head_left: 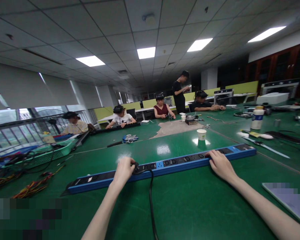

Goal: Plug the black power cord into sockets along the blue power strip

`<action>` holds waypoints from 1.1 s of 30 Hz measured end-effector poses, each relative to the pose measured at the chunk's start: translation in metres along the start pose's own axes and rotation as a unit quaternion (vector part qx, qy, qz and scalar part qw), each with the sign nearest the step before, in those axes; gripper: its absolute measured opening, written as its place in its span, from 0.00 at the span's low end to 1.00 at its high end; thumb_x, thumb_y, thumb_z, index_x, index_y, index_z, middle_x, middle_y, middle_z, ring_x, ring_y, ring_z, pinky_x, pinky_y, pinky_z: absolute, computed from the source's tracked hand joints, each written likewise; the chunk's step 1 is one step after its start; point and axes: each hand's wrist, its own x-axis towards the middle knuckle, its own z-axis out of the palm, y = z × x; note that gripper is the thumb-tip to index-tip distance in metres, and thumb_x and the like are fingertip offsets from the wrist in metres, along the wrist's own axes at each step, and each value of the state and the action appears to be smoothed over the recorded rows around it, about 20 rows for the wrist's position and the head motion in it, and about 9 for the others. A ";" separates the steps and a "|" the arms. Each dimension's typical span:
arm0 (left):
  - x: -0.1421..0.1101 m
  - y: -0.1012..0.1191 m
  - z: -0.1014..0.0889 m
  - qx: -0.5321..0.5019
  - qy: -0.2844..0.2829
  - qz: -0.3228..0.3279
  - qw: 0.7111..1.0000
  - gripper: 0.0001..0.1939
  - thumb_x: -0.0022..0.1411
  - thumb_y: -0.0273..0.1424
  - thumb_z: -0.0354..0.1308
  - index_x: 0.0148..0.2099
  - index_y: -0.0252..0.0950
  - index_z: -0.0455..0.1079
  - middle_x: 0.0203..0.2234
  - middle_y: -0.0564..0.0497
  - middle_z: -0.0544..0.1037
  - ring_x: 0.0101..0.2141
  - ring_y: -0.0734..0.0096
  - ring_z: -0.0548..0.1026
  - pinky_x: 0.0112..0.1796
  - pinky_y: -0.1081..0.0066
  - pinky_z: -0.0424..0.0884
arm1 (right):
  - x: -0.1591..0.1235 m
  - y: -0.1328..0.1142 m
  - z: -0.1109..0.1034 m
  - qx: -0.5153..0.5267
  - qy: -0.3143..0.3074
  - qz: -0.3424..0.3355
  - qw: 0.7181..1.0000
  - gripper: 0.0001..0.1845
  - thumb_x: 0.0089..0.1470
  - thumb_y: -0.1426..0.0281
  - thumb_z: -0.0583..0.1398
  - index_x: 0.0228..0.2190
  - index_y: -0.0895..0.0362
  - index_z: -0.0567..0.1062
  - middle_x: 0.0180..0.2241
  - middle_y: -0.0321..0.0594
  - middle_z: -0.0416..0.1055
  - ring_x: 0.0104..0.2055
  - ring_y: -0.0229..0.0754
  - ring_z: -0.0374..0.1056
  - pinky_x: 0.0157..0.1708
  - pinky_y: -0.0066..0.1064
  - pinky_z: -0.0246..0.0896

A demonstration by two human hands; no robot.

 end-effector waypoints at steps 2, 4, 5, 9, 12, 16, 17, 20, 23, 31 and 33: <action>-0.006 0.011 0.002 0.033 0.002 0.009 0.999 0.12 0.62 0.26 0.59 0.45 0.38 0.82 0.42 0.42 0.84 0.46 0.58 0.80 0.45 0.69 0.69 | 0.000 -0.001 0.000 0.001 0.002 0.000 1.000 0.19 0.61 0.72 0.51 0.50 0.51 0.73 0.44 0.44 0.73 0.47 0.50 0.65 0.48 0.41 0.58; -0.013 0.021 0.002 0.059 0.003 0.019 0.998 0.13 0.62 0.25 0.58 0.45 0.38 0.82 0.41 0.41 0.83 0.46 0.56 0.80 0.44 0.68 0.69 | 0.000 -0.001 -0.001 0.002 0.003 0.001 1.000 0.19 0.61 0.72 0.51 0.50 0.51 0.73 0.45 0.44 0.73 0.47 0.51 0.66 0.48 0.41 0.58; -0.015 0.024 0.001 0.066 0.003 0.024 0.998 0.13 0.62 0.25 0.58 0.45 0.38 0.82 0.40 0.40 0.83 0.45 0.56 0.80 0.44 0.68 0.69 | 0.000 -0.002 -0.001 0.002 0.002 0.002 1.000 0.19 0.61 0.72 0.51 0.50 0.51 0.73 0.45 0.44 0.73 0.47 0.51 0.66 0.48 0.41 0.58; -0.018 0.026 -0.002 0.058 0.000 0.037 0.998 0.13 0.63 0.26 0.57 0.44 0.40 0.82 0.39 0.41 0.83 0.45 0.56 0.80 0.46 0.68 0.70 | 0.000 -0.003 -0.001 0.003 0.002 0.005 1.000 0.19 0.61 0.72 0.51 0.50 0.51 0.73 0.44 0.44 0.73 0.47 0.51 0.66 0.48 0.41 0.59; -0.017 0.025 -0.001 0.054 0.005 0.038 0.998 0.13 0.63 0.26 0.57 0.45 0.40 0.82 0.41 0.42 0.83 0.47 0.57 0.80 0.47 0.68 0.69 | 0.000 -0.004 -0.001 0.005 0.007 0.001 1.000 0.19 0.60 0.72 0.51 0.50 0.51 0.73 0.44 0.44 0.73 0.47 0.51 0.66 0.48 0.42 0.59; -0.023 0.033 0.001 0.082 0.003 0.022 0.996 0.12 0.64 0.26 0.56 0.44 0.39 0.80 0.40 0.40 0.82 0.45 0.55 0.80 0.45 0.66 0.70 | 0.000 -0.006 -0.001 0.003 0.007 0.004 1.000 0.18 0.61 0.72 0.51 0.49 0.51 0.73 0.44 0.44 0.73 0.47 0.51 0.65 0.49 0.42 0.59; -0.026 0.036 0.002 0.089 0.004 0.019 0.996 0.12 0.64 0.26 0.56 0.44 0.39 0.80 0.40 0.40 0.82 0.45 0.55 0.79 0.45 0.65 0.69 | 0.001 -0.006 -0.001 0.002 0.006 0.006 1.000 0.18 0.61 0.72 0.51 0.49 0.51 0.73 0.44 0.44 0.73 0.47 0.51 0.65 0.49 0.42 0.59; -0.033 0.044 0.001 0.109 -0.007 0.033 0.993 0.11 0.66 0.27 0.54 0.45 0.38 0.77 0.41 0.39 0.80 0.46 0.55 0.79 0.46 0.65 0.69 | 0.001 -0.008 -0.002 0.002 0.005 0.010 1.000 0.18 0.60 0.73 0.51 0.49 0.51 0.73 0.44 0.44 0.73 0.47 0.51 0.65 0.49 0.41 0.59; -0.037 0.050 0.002 0.146 -0.025 0.060 0.987 0.13 0.69 0.26 0.49 0.45 0.36 0.75 0.41 0.38 0.79 0.45 0.54 0.78 0.45 0.63 0.68 | 0.001 -0.009 -0.002 0.002 0.004 0.015 1.000 0.17 0.60 0.73 0.51 0.47 0.52 0.73 0.44 0.44 0.73 0.47 0.51 0.65 0.49 0.41 0.58; -0.029 0.039 0.000 0.145 -0.019 -0.028 0.989 0.11 0.65 0.36 0.60 0.47 0.37 0.72 0.42 0.41 0.80 0.45 0.55 0.79 0.42 0.67 0.69 | -0.001 -0.008 0.000 0.001 0.005 0.021 1.000 0.15 0.59 0.73 0.52 0.45 0.54 0.73 0.44 0.45 0.72 0.48 0.49 0.64 0.50 0.39 0.57; -0.027 0.035 -0.001 0.136 -0.037 -0.051 0.989 0.11 0.65 0.37 0.60 0.45 0.36 0.73 0.42 0.40 0.80 0.44 0.54 0.80 0.40 0.68 0.69 | -0.001 -0.008 0.000 0.004 0.005 0.019 1.000 0.16 0.60 0.73 0.52 0.47 0.54 0.73 0.45 0.44 0.72 0.48 0.49 0.64 0.50 0.39 0.57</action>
